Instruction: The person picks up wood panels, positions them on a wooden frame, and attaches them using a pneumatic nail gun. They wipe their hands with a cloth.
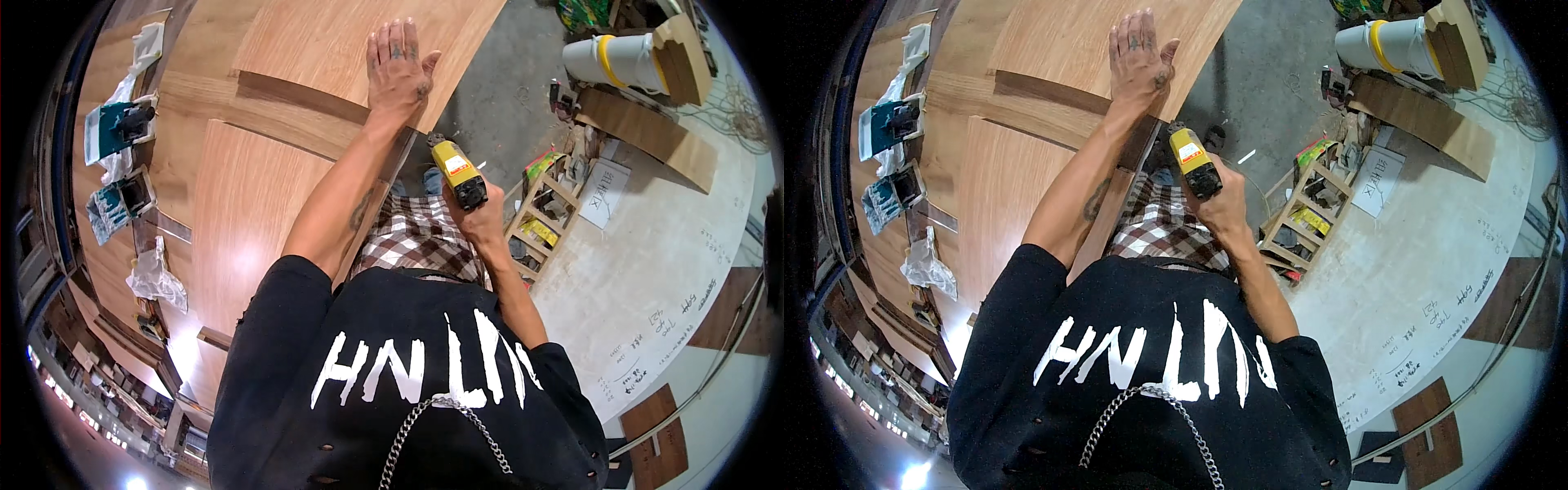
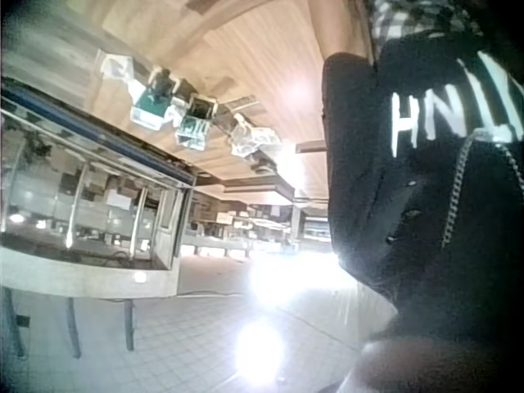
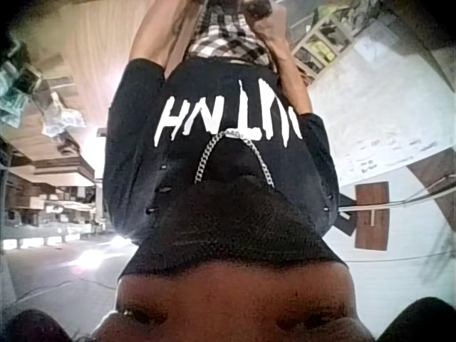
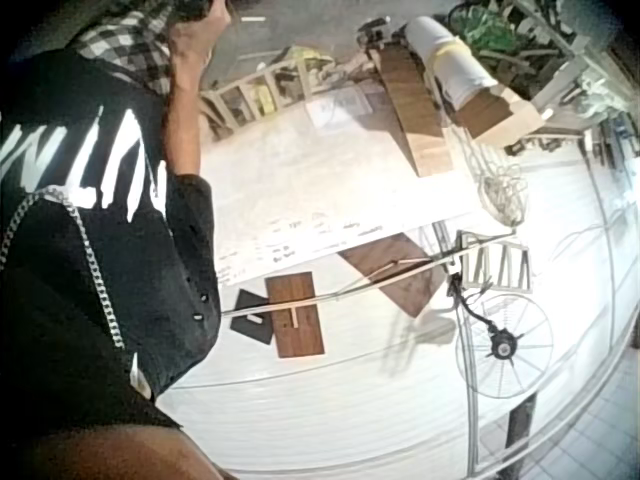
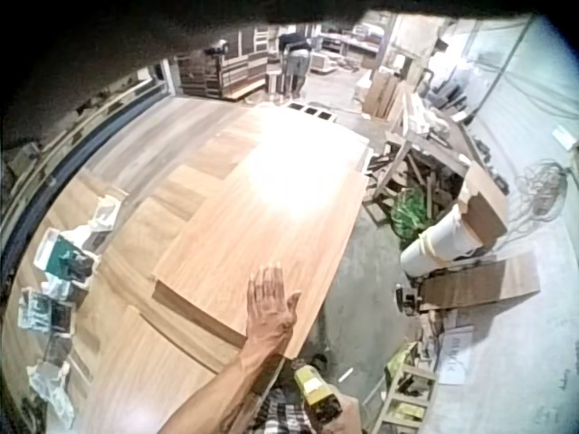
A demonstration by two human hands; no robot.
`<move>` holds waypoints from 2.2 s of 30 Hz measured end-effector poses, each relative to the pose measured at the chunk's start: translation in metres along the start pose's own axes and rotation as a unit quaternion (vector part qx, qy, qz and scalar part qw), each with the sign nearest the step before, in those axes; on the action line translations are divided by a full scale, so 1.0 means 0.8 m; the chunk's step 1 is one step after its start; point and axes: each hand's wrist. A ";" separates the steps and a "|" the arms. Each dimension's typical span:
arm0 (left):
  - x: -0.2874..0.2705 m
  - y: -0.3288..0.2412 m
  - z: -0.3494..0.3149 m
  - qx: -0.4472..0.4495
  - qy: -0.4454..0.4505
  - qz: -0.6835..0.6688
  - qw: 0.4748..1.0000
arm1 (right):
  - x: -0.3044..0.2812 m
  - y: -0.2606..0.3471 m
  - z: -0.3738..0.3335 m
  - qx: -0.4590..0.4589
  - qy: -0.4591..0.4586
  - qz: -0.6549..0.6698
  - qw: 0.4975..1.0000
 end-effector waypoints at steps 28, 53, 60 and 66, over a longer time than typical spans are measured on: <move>-0.001 0.000 0.000 -0.004 0.010 0.005 1.000 | -0.002 0.004 0.003 0.028 0.024 -0.002 0.999; -0.010 0.014 0.004 -0.165 -0.009 -0.013 0.986 | -0.151 -0.037 -0.014 0.191 0.016 0.024 0.981; -0.037 0.127 -0.004 -0.235 -0.112 0.042 0.964 | -0.281 0.037 0.058 0.204 0.226 -0.172 0.937; -0.068 0.159 0.009 -0.347 -0.010 0.127 0.929 | -0.252 0.157 0.179 0.058 0.308 -0.274 0.909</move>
Point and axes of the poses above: each hand's wrist, its own z-axis towards the middle knuckle, its own x-axis out of the palm, y = z × x, and after that the axes turned 7 degrees about y, right-handed
